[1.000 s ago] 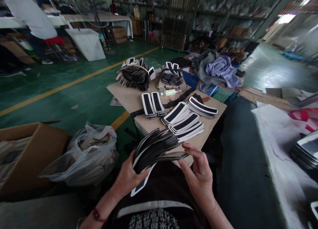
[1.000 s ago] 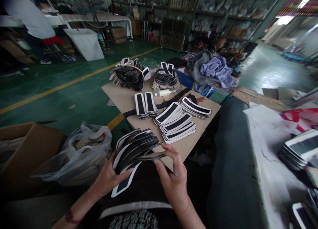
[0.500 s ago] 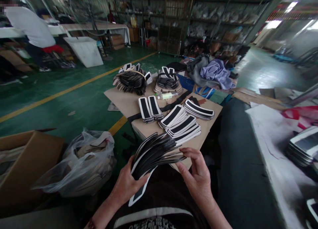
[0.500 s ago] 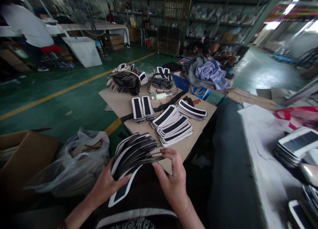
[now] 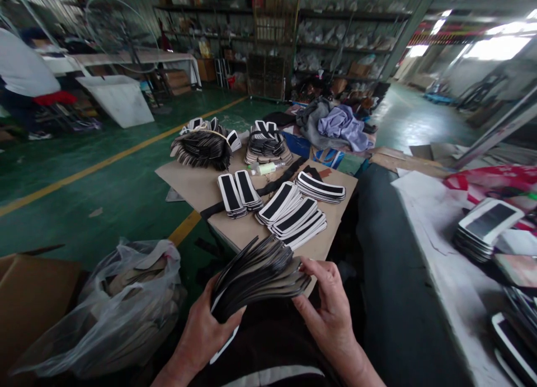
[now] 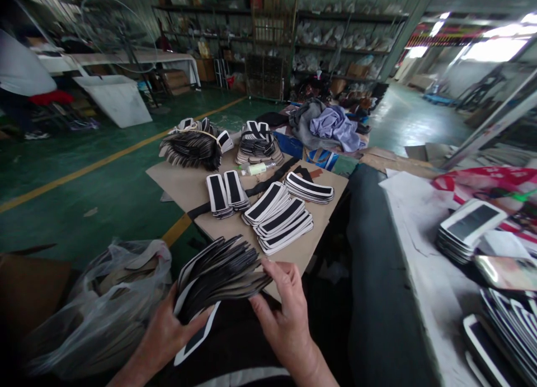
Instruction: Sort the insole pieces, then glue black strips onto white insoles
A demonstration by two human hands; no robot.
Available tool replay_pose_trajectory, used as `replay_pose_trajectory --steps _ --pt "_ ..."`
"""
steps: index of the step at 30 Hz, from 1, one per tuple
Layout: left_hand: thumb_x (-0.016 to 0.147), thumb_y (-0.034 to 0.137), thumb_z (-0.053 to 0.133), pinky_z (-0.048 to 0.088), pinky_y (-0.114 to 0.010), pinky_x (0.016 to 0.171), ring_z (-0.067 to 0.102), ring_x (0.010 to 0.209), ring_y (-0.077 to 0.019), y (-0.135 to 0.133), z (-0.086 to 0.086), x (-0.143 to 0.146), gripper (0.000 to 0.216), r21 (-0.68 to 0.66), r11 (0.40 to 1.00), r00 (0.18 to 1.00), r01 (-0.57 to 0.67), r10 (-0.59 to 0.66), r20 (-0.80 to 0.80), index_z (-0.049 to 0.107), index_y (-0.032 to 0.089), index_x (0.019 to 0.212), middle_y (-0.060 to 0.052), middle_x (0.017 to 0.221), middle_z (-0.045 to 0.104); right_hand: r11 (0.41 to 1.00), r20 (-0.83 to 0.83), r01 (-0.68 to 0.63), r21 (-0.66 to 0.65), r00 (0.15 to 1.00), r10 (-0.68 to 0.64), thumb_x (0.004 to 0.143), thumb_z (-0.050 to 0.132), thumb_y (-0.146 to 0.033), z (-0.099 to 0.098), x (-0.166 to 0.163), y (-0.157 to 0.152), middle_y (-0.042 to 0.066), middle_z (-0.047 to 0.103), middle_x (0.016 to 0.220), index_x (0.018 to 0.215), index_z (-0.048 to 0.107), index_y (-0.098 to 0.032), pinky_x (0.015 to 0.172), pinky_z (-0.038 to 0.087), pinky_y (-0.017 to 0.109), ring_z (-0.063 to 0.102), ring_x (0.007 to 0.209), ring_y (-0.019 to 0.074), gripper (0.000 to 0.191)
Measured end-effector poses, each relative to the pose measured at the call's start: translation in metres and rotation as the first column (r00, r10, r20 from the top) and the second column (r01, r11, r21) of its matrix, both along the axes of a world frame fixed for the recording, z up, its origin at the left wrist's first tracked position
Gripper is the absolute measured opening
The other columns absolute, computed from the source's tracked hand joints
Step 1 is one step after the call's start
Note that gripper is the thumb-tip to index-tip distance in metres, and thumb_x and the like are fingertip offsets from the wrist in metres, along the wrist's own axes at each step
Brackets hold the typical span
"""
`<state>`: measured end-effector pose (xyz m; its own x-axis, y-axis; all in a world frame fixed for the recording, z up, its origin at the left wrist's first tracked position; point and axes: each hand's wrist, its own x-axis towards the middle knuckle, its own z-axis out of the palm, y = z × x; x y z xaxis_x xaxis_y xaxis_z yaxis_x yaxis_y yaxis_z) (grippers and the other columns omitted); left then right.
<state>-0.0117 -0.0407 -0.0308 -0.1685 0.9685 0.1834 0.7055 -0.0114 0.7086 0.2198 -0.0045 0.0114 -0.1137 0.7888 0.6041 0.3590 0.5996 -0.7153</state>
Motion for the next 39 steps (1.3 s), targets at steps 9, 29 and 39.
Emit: replay_pose_trajectory --steps 9,29,39 --pt "0.073 0.039 0.066 0.056 -0.033 0.087 0.065 0.103 -0.0262 0.000 -0.008 0.000 0.055 0.024 1.000 1.000 0.012 -0.011 -0.027 0.050 0.016 0.120 -0.009 0.109 0.069 0.999 0.034 0.000 -0.047 0.999 0.001 0.081 0.063 -0.015 0.015 0.004 0.001 0.003 0.050 0.090 0.106 0.049 -0.024 0.069 0.048 0.028 0.051 0.081 0.0165 0.030" --pt "0.062 0.063 0.066 0.051 -0.049 0.091 0.062 0.107 -0.0375 -0.010 -0.022 0.005 0.071 -0.135 0.975 0.983 -0.179 0.181 0.006 0.055 0.012 0.110 -0.019 0.103 0.069 0.998 0.041 -0.058 -0.029 0.997 0.059 0.086 0.061 -0.021 0.021 0.004 0.001 0.010 0.057 0.111 0.105 0.052 -0.023 0.087 0.052 0.037 0.057 0.105 0.0219 0.022" --pt "0.056 0.060 0.069 0.053 -0.048 0.089 0.062 0.104 -0.0391 -0.006 -0.004 0.013 0.073 -0.209 0.956 0.977 -0.205 0.213 0.016 0.058 0.008 0.105 -0.021 0.103 0.069 0.999 0.008 0.025 0.042 1.000 -0.025 0.085 0.062 -0.018 0.020 0.001 -0.002 0.011 0.064 0.108 0.108 0.052 -0.022 0.085 0.054 0.034 0.062 0.103 0.0209 0.025"
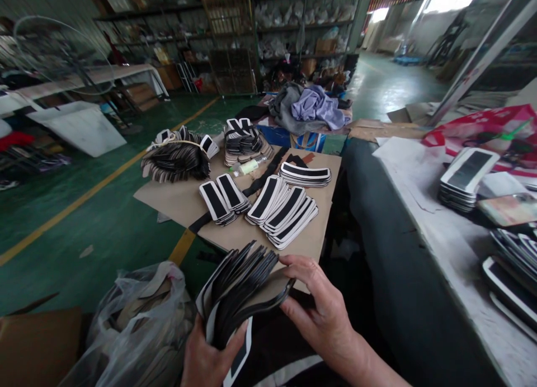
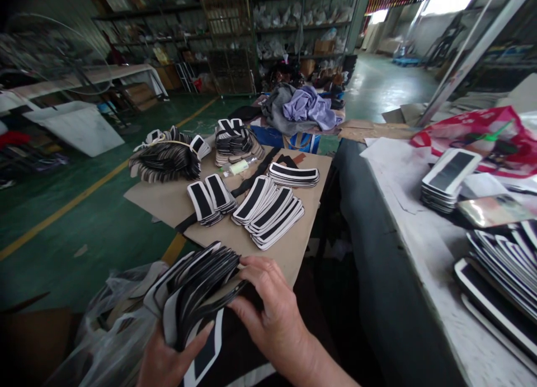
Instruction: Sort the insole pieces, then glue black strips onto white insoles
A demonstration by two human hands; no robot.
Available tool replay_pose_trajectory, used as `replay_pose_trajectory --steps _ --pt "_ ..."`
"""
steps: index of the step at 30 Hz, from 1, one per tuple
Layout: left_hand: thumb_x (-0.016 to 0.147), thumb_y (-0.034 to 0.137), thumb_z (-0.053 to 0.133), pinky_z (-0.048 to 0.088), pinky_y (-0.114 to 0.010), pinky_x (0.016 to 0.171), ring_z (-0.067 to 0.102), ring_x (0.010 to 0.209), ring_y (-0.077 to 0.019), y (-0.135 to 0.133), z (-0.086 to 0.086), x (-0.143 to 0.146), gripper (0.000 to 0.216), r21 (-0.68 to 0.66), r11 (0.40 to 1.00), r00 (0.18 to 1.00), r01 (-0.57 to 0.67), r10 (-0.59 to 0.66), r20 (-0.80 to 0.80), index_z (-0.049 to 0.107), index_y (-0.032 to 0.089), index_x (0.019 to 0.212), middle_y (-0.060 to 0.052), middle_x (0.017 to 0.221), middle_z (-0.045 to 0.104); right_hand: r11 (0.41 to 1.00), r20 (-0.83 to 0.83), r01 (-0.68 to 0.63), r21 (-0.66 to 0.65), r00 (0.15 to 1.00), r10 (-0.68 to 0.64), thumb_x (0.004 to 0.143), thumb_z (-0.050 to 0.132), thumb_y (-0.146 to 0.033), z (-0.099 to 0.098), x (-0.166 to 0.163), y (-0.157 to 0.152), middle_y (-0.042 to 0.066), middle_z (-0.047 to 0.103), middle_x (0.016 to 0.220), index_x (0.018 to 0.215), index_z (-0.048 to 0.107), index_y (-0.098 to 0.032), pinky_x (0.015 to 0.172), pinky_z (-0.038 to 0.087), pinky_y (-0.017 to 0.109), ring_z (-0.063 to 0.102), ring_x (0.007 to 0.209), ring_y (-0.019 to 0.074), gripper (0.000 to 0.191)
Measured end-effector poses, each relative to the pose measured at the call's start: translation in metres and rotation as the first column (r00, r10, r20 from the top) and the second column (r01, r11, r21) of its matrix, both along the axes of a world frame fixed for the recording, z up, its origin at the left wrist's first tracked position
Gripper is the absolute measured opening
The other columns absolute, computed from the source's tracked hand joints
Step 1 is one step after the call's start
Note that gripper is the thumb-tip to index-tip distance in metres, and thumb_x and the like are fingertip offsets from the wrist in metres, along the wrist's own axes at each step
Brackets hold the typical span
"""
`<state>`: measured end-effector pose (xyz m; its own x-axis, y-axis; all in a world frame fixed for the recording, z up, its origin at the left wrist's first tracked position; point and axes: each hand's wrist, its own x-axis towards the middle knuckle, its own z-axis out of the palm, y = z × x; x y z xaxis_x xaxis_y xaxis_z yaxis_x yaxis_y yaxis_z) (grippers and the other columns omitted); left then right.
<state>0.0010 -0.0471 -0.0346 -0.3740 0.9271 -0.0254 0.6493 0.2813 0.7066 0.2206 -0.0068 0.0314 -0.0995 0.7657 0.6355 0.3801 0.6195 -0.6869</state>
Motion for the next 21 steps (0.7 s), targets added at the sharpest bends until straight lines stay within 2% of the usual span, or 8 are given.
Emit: replay_pose_trajectory --steps 5,11,16,21 --pt "0.055 0.059 0.071 0.053 -0.048 0.090 0.063 0.105 -0.0375 -0.0015 -0.0037 -0.0020 0.068 0.040 0.999 1.000 -0.005 0.006 -0.028 0.059 0.013 0.104 -0.017 0.103 0.070 1.000 -0.015 0.023 0.011 1.000 -0.023 0.085 0.061 -0.018 -0.0025 -0.0005 -0.0020 0.010 0.067 0.106 0.106 0.053 -0.023 0.084 0.055 0.035 0.064 0.100 0.0215 0.023" --pt "0.052 0.058 0.071 0.055 -0.050 0.085 0.065 0.099 -0.0395 0.0007 0.0010 0.0016 0.066 0.038 0.999 1.000 -0.013 0.013 0.006 0.061 0.012 0.098 -0.018 0.097 0.071 0.999 -0.025 0.020 0.049 1.000 -0.019 0.084 0.063 -0.016 -0.0040 0.0018 -0.0012 0.009 0.068 0.100 0.108 0.054 -0.023 0.081 0.056 0.036 0.065 0.095 0.0216 0.027" --pt "0.054 0.056 0.073 0.056 -0.046 0.084 0.064 0.101 -0.0384 0.0007 0.0033 0.0037 0.063 0.032 0.999 0.999 0.011 -0.012 0.035 0.061 0.012 0.097 -0.016 0.096 0.072 0.996 -0.047 -0.010 0.084 0.999 0.014 0.084 0.064 -0.017 -0.0003 0.0036 0.0029 0.008 0.068 0.096 0.108 0.054 -0.022 0.079 0.056 0.035 0.066 0.093 0.0213 0.027" --pt "0.057 0.057 0.073 0.053 -0.049 0.089 0.063 0.103 -0.0382 0.0000 -0.0001 0.0008 0.066 0.010 1.000 1.000 0.023 -0.023 0.018 0.059 0.011 0.102 -0.019 0.100 0.070 0.997 -0.067 -0.026 0.079 0.997 0.032 0.084 0.063 -0.018 0.0025 0.0052 0.0055 0.008 0.068 0.096 0.108 0.054 -0.023 0.078 0.056 0.036 0.064 0.093 0.0214 0.026"
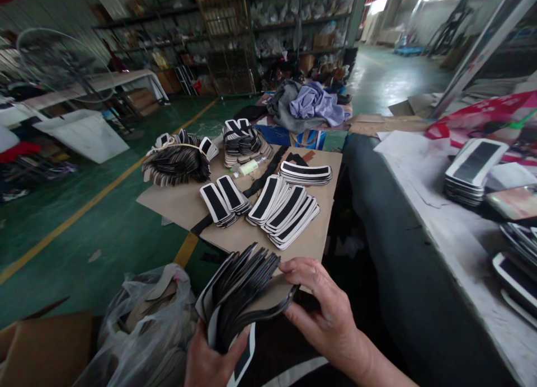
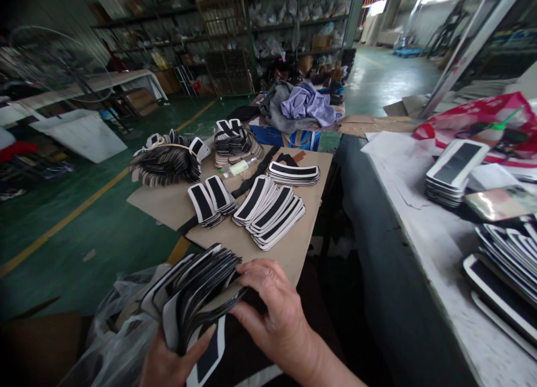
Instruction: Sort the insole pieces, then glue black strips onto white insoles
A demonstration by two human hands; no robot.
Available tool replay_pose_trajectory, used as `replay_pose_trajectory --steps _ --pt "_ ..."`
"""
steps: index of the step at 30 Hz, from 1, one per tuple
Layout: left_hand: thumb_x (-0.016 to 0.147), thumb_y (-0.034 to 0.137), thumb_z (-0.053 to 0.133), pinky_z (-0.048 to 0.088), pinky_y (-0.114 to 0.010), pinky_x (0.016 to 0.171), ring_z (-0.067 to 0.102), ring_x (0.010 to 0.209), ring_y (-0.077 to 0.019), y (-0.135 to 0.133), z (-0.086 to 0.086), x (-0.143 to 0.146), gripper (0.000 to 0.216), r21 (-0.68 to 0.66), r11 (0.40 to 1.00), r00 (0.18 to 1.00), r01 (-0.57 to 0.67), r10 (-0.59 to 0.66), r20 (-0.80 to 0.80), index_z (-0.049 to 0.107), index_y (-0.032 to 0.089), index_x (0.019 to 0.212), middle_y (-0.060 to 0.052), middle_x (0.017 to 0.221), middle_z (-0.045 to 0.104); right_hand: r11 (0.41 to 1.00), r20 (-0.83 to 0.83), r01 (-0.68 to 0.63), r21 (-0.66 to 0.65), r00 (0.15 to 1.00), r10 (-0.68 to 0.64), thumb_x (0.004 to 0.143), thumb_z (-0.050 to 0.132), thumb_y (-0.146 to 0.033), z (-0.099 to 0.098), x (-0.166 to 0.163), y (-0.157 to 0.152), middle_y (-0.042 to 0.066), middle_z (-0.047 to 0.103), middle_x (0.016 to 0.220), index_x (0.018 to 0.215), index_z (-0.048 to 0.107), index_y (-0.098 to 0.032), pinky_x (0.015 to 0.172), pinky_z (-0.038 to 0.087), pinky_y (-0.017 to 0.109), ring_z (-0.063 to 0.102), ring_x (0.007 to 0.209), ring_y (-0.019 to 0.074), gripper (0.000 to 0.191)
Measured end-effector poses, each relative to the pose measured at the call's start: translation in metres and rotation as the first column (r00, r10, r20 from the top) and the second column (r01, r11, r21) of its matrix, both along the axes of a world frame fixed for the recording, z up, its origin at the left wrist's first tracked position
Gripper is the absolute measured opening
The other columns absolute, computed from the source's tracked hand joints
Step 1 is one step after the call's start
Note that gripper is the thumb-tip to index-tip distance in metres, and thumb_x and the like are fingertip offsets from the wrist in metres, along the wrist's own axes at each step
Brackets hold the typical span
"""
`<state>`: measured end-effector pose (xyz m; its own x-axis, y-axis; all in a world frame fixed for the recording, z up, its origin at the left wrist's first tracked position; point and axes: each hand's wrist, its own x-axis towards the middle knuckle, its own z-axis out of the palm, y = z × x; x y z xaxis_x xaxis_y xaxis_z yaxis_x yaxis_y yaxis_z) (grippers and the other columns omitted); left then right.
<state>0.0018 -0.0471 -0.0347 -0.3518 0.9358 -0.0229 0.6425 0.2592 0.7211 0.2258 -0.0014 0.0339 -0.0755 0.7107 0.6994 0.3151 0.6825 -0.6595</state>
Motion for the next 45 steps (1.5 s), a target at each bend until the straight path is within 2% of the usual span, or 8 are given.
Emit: replay_pose_trajectory --steps 8,12,18,23,26,32,35,45 --pt "0.058 0.056 0.073 0.052 -0.049 0.090 0.062 0.105 -0.0378 0.000 -0.001 0.001 0.063 -0.007 1.000 0.999 0.018 -0.018 0.032 0.059 0.013 0.101 -0.017 0.101 0.070 1.000 0.046 -0.004 0.003 0.999 0.004 0.083 0.065 -0.016 -0.002 0.002 0.000 0.007 0.065 0.095 0.108 0.051 -0.022 0.081 0.053 0.038 0.061 0.092 0.0210 0.030" --pt "0.056 0.057 0.072 0.051 -0.052 0.090 0.062 0.103 -0.0385 -0.002 -0.001 0.007 0.067 -0.011 1.000 0.998 -0.024 0.025 0.064 0.059 0.012 0.103 -0.018 0.102 0.069 0.994 0.041 -0.002 -0.105 0.999 0.006 0.079 0.067 -0.017 -0.002 -0.001 -0.004 0.007 0.058 0.098 0.109 0.048 -0.021 0.079 0.052 0.036 0.057 0.091 0.0203 0.035" --pt "0.055 0.062 0.068 0.051 -0.049 0.089 0.063 0.100 -0.0386 -0.004 0.003 0.014 0.066 0.022 0.995 0.994 -0.092 0.091 0.052 0.061 0.013 0.099 -0.015 0.095 0.069 0.971 0.063 -0.051 -0.233 0.996 0.067 0.082 0.066 -0.019 -0.004 -0.002 -0.004 0.008 0.053 0.104 0.129 0.041 -0.022 0.084 0.051 0.034 0.053 0.095 0.0193 0.053" --pt "0.055 0.061 0.068 0.047 -0.051 0.094 0.060 0.105 -0.0388 -0.005 -0.005 0.012 0.073 0.008 0.995 0.994 -0.098 0.097 0.039 0.058 0.009 0.105 -0.020 0.103 0.067 0.982 0.050 -0.071 -0.177 0.995 0.081 0.084 0.066 -0.020 -0.008 -0.002 -0.002 0.007 0.051 0.102 0.135 0.040 -0.023 0.083 0.050 0.031 0.052 0.095 0.0180 0.057" --pt "0.054 0.061 0.069 0.050 -0.051 0.091 0.062 0.102 -0.0380 -0.005 -0.009 0.011 0.070 0.040 0.994 0.994 -0.104 0.102 0.031 0.059 0.013 0.103 -0.016 0.100 0.069 0.989 0.043 -0.055 -0.140 0.997 0.062 0.084 0.065 -0.019 -0.010 -0.002 -0.002 0.006 0.050 0.102 0.135 0.040 -0.022 0.082 0.050 0.030 0.052 0.094 0.0175 0.057" --pt "0.051 0.057 0.071 0.057 -0.048 0.079 0.067 0.093 -0.0389 0.000 0.006 0.012 0.061 0.051 0.997 0.998 -0.064 0.063 0.025 0.063 0.013 0.092 -0.015 0.089 0.073 0.995 0.062 -0.040 -0.093 0.997 0.046 0.083 0.065 -0.019 -0.014 -0.001 -0.003 0.007 0.049 0.102 0.136 0.043 -0.024 0.078 0.052 0.030 0.053 0.092 0.0184 0.057" --pt "0.054 0.055 0.070 0.057 -0.047 0.080 0.067 0.094 -0.0378 0.001 0.012 0.013 0.060 0.044 0.999 0.999 -0.028 0.026 0.031 0.062 0.012 0.095 -0.016 0.091 0.073 0.997 0.068 -0.036 -0.070 0.997 0.041 0.083 0.066 -0.018 -0.015 -0.001 -0.002 0.007 0.049 0.101 0.136 0.044 -0.024 0.077 0.052 0.030 0.054 0.091 0.0184 0.057" --pt "0.063 0.049 0.068 0.058 -0.039 0.082 0.068 0.096 -0.0320 -0.003 0.010 0.013 0.054 0.108 0.993 0.997 0.051 -0.057 0.052 0.060 0.013 0.103 -0.011 0.094 0.073 0.996 0.088 -0.027 -0.083 0.996 0.035 0.082 0.067 -0.021 -0.013 -0.003 0.000 0.007 0.049 0.098 0.126 0.049 -0.021 0.074 0.051 0.029 0.053 0.089 0.0183 0.047"
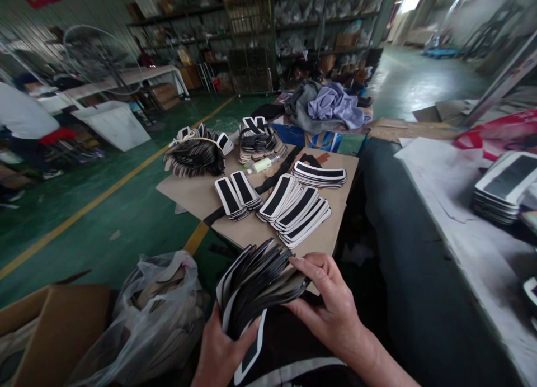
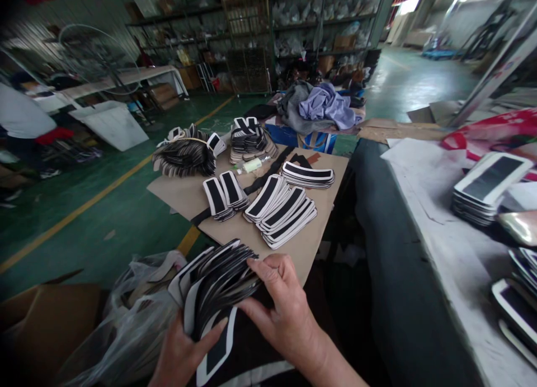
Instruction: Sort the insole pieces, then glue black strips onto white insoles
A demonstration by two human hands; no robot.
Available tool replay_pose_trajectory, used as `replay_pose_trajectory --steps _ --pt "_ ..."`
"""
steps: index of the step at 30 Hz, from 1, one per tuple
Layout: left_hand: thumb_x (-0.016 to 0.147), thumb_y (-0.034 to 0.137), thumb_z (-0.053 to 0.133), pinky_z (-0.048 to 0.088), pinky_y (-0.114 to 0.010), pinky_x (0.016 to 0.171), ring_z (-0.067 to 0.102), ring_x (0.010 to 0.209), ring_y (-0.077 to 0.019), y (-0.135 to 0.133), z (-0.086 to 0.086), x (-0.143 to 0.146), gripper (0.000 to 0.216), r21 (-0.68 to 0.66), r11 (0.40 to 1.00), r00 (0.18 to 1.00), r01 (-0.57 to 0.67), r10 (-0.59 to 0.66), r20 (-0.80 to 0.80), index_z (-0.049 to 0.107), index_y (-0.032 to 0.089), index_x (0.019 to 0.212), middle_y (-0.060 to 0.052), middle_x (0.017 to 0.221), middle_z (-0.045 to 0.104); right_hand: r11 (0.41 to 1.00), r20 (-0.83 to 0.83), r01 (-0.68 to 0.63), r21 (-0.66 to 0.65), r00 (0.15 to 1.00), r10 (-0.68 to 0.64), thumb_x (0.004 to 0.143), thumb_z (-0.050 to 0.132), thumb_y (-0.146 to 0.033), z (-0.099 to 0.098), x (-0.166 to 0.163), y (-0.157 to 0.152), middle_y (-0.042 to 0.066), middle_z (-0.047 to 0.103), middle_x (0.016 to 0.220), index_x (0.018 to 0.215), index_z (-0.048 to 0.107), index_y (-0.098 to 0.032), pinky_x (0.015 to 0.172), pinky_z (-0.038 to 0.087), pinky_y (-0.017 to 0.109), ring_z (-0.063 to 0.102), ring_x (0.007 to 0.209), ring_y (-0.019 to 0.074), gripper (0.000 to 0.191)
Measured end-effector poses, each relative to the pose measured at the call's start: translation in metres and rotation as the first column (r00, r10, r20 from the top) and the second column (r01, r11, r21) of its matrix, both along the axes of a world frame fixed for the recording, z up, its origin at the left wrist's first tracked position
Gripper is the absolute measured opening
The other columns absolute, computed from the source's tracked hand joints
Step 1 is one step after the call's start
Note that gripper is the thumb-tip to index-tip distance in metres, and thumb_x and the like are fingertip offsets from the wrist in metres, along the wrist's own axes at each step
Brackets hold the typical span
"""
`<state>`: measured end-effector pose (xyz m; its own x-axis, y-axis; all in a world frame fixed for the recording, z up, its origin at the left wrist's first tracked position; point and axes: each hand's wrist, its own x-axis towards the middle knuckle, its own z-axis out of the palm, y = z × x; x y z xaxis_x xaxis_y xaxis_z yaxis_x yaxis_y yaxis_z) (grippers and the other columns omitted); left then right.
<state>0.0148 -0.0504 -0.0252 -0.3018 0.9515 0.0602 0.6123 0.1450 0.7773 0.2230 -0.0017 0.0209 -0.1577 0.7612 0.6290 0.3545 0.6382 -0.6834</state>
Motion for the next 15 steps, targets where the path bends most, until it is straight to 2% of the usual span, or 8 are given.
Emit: replay_pose_trajectory --steps 5,10,15 --pt "0.059 0.054 0.069 0.055 -0.045 0.087 0.066 0.099 -0.0357 -0.0017 -0.0009 -0.0007 0.062 -0.055 0.998 0.999 -0.041 0.041 -0.015 0.061 0.011 0.102 -0.016 0.099 0.071 1.000 0.005 -0.004 0.007 1.000 0.004 0.081 0.069 -0.021 0.0017 -0.0010 -0.0004 0.005 0.050 0.095 0.115 0.051 -0.021 0.072 0.050 0.029 0.053 0.085 0.0171 0.038" --pt "0.059 0.057 0.067 0.054 -0.048 0.087 0.065 0.098 -0.0378 -0.0026 -0.0033 -0.0018 0.064 -0.065 0.997 0.999 -0.042 0.041 -0.016 0.061 0.010 0.101 -0.018 0.098 0.071 1.000 0.030 0.015 -0.017 0.999 -0.014 0.081 0.069 -0.024 0.0034 -0.0044 -0.0008 0.005 0.050 0.095 0.112 0.051 -0.022 0.070 0.050 0.030 0.052 0.085 0.0175 0.036" --pt "0.057 0.058 0.068 0.054 -0.048 0.087 0.065 0.100 -0.0385 -0.0035 -0.0067 -0.0046 0.069 -0.104 0.992 0.997 -0.078 0.076 -0.022 0.059 0.008 0.104 -0.019 0.100 0.071 0.998 0.084 0.065 -0.022 0.994 -0.063 0.082 0.067 -0.030 0.0101 -0.0069 0.0003 0.009 0.051 0.103 0.110 0.052 -0.022 0.077 0.051 0.038 0.053 0.093 0.0217 0.032"
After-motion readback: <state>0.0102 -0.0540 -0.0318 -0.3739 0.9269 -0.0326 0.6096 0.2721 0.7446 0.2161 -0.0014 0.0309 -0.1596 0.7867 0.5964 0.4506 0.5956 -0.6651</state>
